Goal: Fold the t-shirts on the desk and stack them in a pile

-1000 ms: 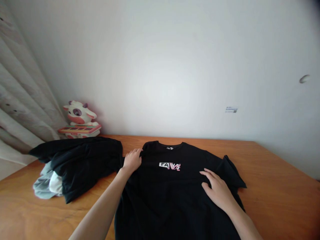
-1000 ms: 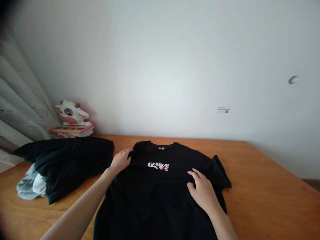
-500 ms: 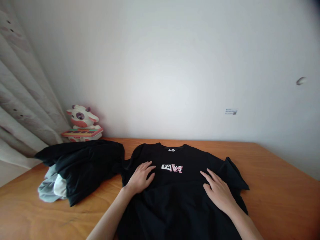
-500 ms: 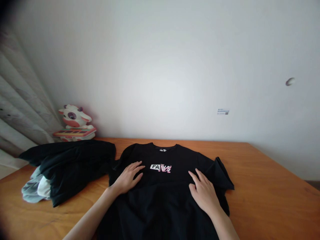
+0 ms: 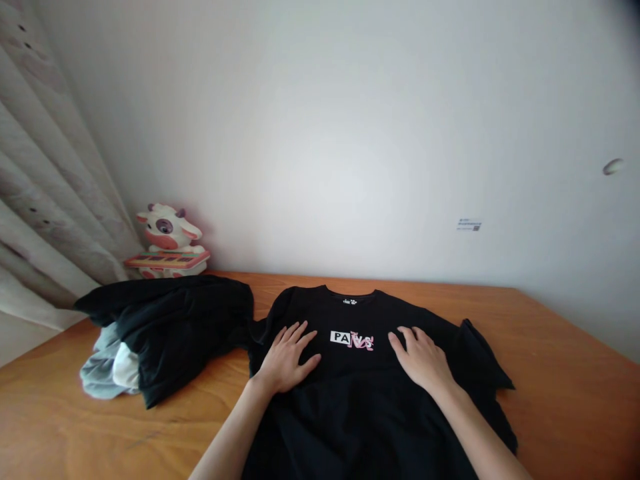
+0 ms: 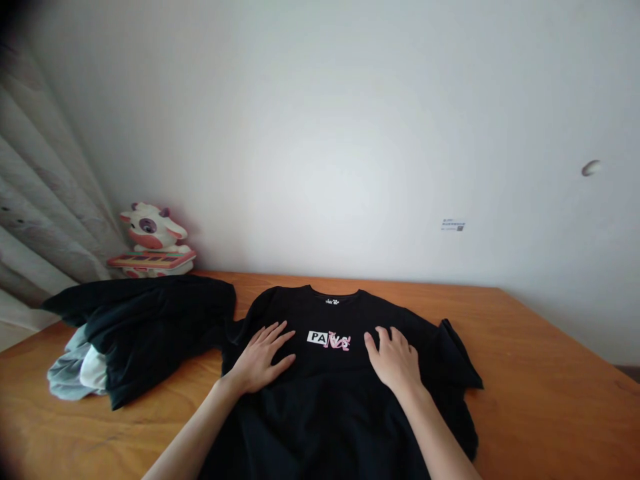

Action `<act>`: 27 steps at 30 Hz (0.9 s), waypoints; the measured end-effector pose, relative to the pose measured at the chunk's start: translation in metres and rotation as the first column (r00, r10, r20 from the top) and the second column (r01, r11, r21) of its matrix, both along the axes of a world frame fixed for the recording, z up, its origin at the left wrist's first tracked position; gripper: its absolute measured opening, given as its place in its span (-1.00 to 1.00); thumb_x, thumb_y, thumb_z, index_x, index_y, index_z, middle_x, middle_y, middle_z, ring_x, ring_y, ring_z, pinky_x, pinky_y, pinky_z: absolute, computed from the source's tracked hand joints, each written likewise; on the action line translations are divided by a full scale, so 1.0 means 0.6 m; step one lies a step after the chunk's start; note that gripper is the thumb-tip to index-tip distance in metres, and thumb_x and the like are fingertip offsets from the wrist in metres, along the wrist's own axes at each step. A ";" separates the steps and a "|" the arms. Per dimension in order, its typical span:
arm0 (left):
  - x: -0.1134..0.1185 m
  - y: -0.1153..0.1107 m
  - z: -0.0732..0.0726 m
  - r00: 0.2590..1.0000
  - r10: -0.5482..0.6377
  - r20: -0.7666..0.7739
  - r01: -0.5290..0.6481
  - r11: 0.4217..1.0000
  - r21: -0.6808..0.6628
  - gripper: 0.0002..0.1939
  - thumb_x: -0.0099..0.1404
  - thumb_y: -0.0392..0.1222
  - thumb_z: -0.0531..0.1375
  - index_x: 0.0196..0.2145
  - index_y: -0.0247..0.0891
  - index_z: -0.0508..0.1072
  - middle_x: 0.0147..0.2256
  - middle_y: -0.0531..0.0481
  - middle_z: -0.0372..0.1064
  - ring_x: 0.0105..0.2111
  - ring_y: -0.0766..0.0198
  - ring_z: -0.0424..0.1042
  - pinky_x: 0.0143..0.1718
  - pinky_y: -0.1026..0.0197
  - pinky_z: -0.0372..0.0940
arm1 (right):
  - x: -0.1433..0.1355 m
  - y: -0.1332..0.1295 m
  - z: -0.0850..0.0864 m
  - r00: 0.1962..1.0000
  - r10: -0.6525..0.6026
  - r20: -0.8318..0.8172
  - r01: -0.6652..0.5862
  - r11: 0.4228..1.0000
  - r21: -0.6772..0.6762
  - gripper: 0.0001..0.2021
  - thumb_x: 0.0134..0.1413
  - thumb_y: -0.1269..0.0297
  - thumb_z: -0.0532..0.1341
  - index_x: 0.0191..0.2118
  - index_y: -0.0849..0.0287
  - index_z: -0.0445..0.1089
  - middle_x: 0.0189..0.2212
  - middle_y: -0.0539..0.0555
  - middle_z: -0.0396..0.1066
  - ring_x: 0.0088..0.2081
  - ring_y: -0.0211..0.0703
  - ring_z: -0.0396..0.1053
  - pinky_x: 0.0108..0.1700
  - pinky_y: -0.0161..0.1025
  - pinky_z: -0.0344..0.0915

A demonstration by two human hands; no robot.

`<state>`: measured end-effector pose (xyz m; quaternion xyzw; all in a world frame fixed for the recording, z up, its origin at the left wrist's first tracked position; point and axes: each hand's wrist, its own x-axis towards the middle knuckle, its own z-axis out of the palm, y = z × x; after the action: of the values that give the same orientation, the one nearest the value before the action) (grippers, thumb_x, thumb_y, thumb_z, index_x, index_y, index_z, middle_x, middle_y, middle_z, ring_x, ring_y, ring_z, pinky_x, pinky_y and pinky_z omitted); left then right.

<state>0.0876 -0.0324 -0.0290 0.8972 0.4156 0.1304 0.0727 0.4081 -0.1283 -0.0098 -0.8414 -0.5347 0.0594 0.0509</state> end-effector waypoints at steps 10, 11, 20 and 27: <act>0.006 0.045 0.004 0.936 0.009 0.352 -0.034 0.997 0.066 -0.70 0.43 -0.05 0.12 -0.07 -0.24 0.56 0.07 -0.23 0.48 0.12 0.00 0.44 0.20 -0.08 0.29 | 0.013 0.052 -0.062 1.000 0.017 -0.007 -0.016 0.981 0.191 -0.33 0.38 -0.13 -0.08 0.34 0.25 0.27 0.39 0.32 0.14 0.42 0.18 0.04 0.39 0.21 -0.07; 0.003 0.037 0.011 0.913 -0.010 0.409 -0.026 0.996 0.081 -0.72 0.44 -0.06 0.11 -0.12 -0.23 0.55 0.01 -0.21 0.50 0.05 0.03 0.46 0.15 -0.04 0.32 | 0.019 0.053 -0.065 1.000 0.015 -0.019 -0.009 0.969 0.248 -0.34 0.37 -0.12 -0.06 0.29 0.28 0.32 0.35 0.33 0.21 0.38 0.19 0.11 0.38 0.21 -0.03; -0.049 -0.102 0.065 0.851 -0.465 0.244 0.471 0.881 0.034 -0.47 0.09 0.25 0.30 -0.14 -0.20 0.51 -0.17 -0.14 0.47 -0.21 0.03 0.45 -0.10 0.00 0.33 | 0.023 0.042 -0.064 0.989 0.127 0.070 -0.144 0.821 0.552 -0.65 0.33 0.05 0.05 -0.26 0.13 0.49 -0.13 0.22 0.49 -0.08 0.12 0.44 -0.04 -0.01 0.34; -0.047 -0.102 0.052 0.871 -0.460 0.176 0.462 0.886 0.028 -0.77 0.32 0.03 0.28 -0.16 -0.10 0.57 -0.16 -0.06 0.48 -0.23 0.14 0.47 -0.11 0.07 0.33 | 0.046 -0.031 -0.018 0.959 0.252 0.130 -0.283 0.841 0.460 -0.69 0.29 0.02 0.07 -0.30 0.07 0.45 -0.22 0.14 0.46 -0.16 0.06 0.44 -0.13 -0.07 0.33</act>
<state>0.0596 -0.0934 0.0020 0.9546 0.1825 0.1855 0.1452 0.4360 -0.1470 -0.0203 -0.7218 -0.6463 -0.0939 0.2291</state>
